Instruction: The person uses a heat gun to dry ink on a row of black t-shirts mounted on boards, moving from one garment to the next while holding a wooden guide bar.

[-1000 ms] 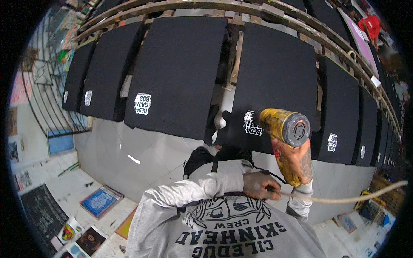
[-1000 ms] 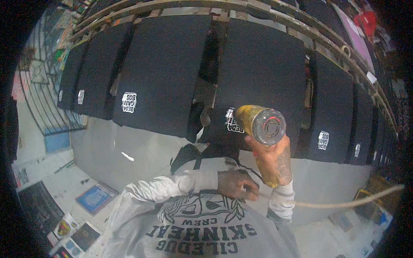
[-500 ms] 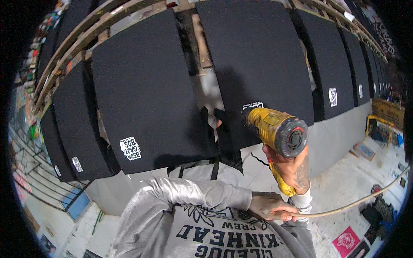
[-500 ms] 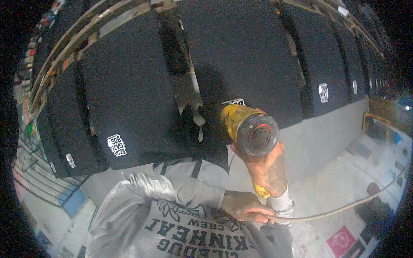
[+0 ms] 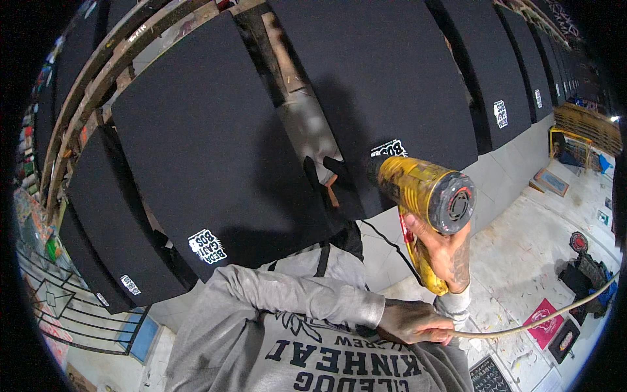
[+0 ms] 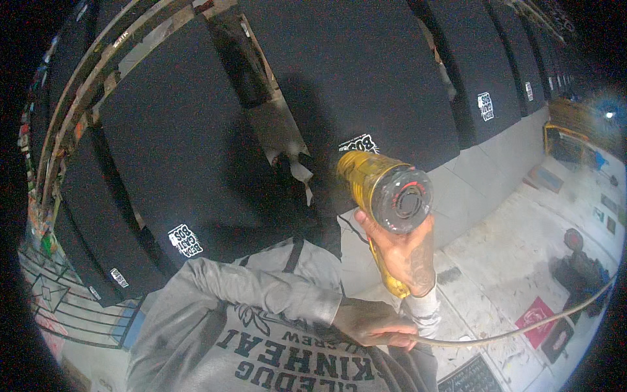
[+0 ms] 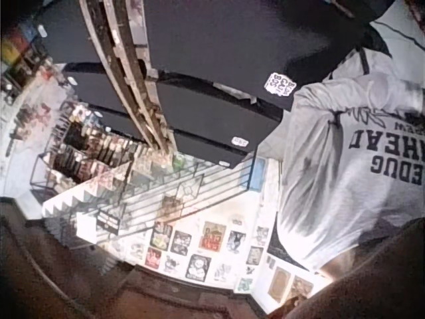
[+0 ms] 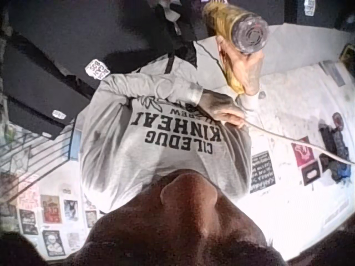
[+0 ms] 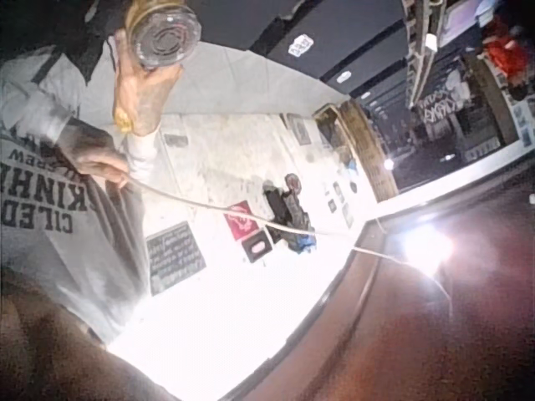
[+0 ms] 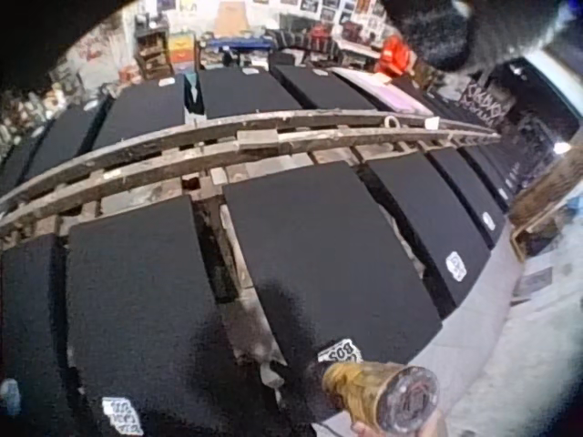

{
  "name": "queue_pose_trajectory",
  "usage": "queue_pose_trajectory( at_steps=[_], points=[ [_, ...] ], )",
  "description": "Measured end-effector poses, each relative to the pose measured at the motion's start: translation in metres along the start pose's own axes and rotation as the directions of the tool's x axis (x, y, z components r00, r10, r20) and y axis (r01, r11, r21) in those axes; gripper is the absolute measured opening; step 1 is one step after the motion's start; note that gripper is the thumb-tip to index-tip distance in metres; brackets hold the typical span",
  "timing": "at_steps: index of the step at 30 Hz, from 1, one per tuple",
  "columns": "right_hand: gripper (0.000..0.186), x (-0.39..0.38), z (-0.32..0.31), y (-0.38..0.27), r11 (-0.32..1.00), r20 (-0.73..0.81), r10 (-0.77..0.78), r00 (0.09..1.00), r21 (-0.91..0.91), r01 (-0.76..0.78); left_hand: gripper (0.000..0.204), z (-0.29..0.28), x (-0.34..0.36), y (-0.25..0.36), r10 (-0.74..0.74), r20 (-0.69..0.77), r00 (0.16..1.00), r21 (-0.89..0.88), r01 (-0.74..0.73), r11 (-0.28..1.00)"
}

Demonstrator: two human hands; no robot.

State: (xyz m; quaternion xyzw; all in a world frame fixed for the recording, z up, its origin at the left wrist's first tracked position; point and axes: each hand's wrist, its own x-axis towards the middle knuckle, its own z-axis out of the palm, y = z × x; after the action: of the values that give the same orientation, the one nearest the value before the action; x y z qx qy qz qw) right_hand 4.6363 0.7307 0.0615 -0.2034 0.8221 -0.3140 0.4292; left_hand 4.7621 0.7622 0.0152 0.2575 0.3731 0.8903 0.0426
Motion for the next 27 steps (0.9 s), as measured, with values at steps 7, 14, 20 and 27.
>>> queue_pose_trajectory(
  at_steps=[7,14,20,27],
  points=[
    [0.062,-0.005,0.006,0.003,0.995,-0.094,-0.062,0.994,0.076,0.069,0.042,-0.004,-0.006,0.010,-0.050,0.042,0.998,0.017,0.049,0.999],
    [0.053,-0.004,0.006,0.010,0.998,-0.124,-0.070,0.990,-0.007,0.070,0.044,-0.015,-0.009,0.025,-0.043,-0.031,0.999,-0.008,0.043,0.999],
    [0.040,-0.001,0.016,0.017,0.936,-0.263,-0.347,0.900,-0.161,0.314,0.044,-0.017,-0.010,0.017,-0.006,-0.104,0.995,0.050,0.012,0.999],
    [0.043,0.003,0.012,0.009,0.932,-0.283,-0.352,0.892,-0.195,0.306,0.039,-0.017,-0.006,0.023,-0.064,-0.021,0.998,0.097,0.066,0.993]
  ],
)
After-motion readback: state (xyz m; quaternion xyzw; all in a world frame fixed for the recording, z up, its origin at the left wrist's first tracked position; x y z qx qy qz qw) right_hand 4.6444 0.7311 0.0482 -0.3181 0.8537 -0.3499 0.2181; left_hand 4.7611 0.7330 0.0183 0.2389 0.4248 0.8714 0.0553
